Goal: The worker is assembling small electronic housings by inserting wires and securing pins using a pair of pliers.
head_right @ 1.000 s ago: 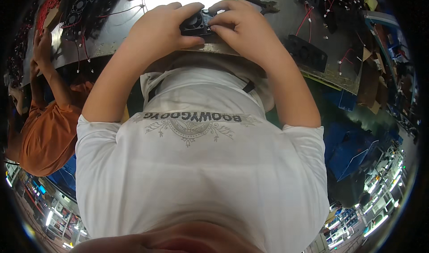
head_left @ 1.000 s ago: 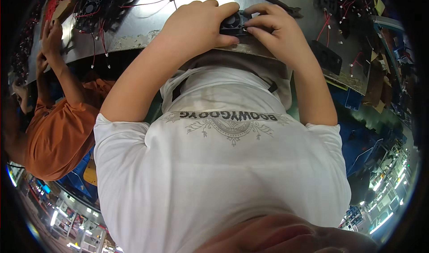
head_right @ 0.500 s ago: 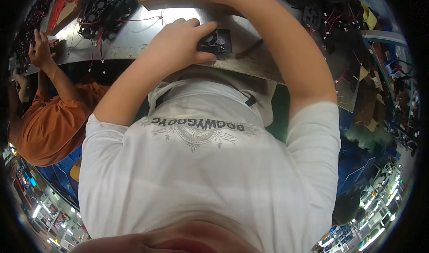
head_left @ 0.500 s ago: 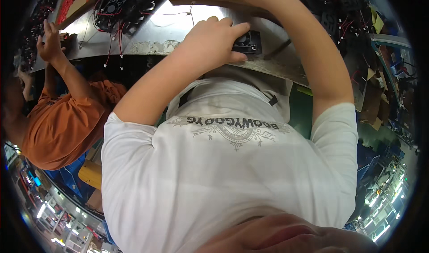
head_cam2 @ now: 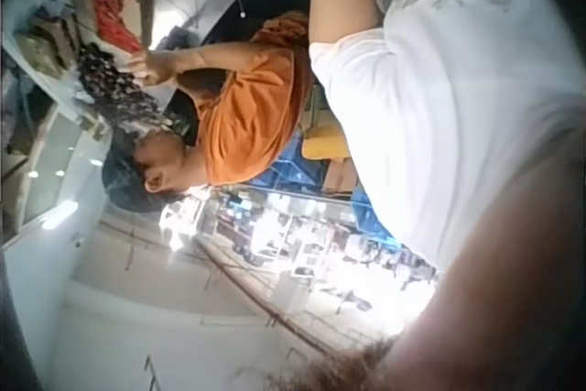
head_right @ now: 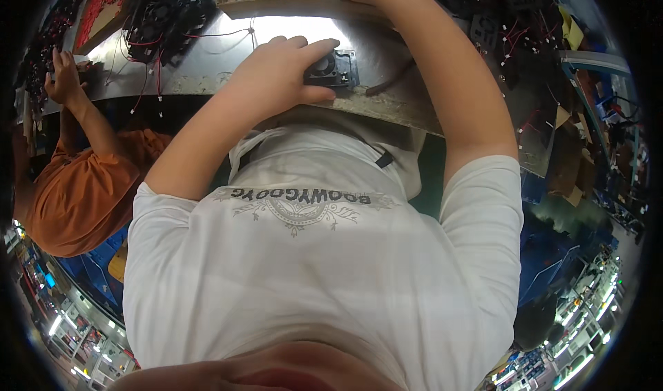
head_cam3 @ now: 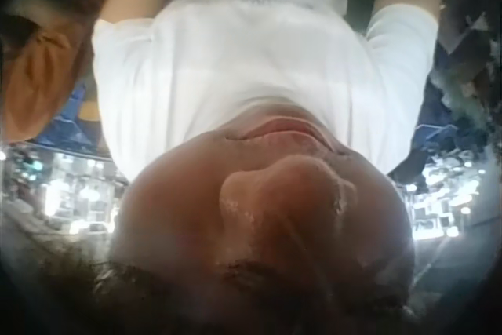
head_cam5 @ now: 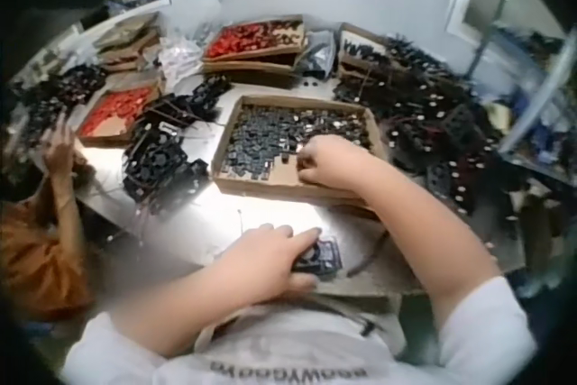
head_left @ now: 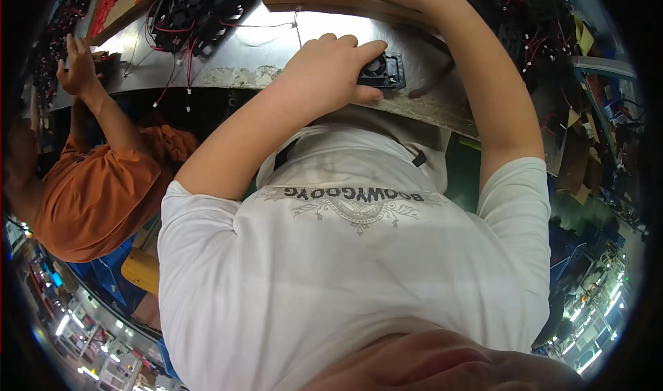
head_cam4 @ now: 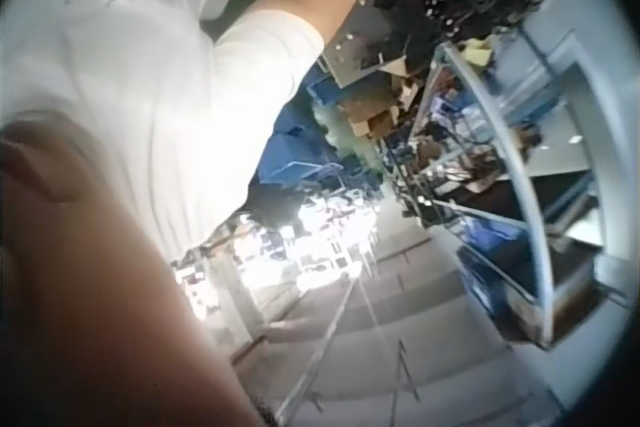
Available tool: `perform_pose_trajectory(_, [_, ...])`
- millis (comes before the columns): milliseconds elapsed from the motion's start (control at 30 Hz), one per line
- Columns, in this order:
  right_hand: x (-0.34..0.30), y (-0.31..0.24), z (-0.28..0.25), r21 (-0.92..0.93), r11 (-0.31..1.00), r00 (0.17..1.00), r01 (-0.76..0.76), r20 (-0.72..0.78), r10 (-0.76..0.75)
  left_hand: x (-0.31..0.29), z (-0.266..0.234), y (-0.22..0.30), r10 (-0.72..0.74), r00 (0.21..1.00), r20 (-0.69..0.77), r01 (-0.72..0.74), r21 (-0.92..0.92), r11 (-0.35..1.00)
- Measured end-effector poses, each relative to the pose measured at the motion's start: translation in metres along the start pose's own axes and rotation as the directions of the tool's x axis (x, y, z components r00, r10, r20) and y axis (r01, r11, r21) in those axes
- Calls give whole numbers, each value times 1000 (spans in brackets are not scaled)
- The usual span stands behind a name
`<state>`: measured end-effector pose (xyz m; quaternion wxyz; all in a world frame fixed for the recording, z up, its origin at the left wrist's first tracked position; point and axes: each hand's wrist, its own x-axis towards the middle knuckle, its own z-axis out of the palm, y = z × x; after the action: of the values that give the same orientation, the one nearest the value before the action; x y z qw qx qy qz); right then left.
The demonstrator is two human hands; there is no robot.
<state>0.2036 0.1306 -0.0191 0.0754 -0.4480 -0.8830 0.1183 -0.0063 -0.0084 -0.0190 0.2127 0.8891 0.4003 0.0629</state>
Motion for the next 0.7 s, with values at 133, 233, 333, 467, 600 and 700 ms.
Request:
perform_pose_trajectory(133, [9, -13, -2, 67, 990, 991, -126, 56, 122, 2, 1, 2, 15, 1000, 17, -15, 6, 1000])
perform_pose_trajectory(233, [9, -25, -11, 31, 981, 980, -194, 43, 192, 5, 1, -1, 1, 1000, 29, -1, 1, 1000])
perform_pose_trajectory(333, [-38, -32, -41, 139, 965, 974, -223, -7, 226, 11, 2, 1, 57, 998, 5, -57, -42, 997])
perform_pose_trajectory(467, [-117, -65, -31, 232, 966, 991, -117, -32, 128, 2, 5, -5, 19, 999, -32, -20, -13, 1000])
perform_pose_trajectory(600, [-150, -74, 2, 257, 966, 995, -37, -80, 60, 11, 5, -5, 107, 992, -65, -107, 16, 994])
perform_pose_trajectory(700, [-149, -76, 14, 345, 938, 990, -40, -116, 85, 13, 8, -8, 111, 992, -59, -110, 20, 994])
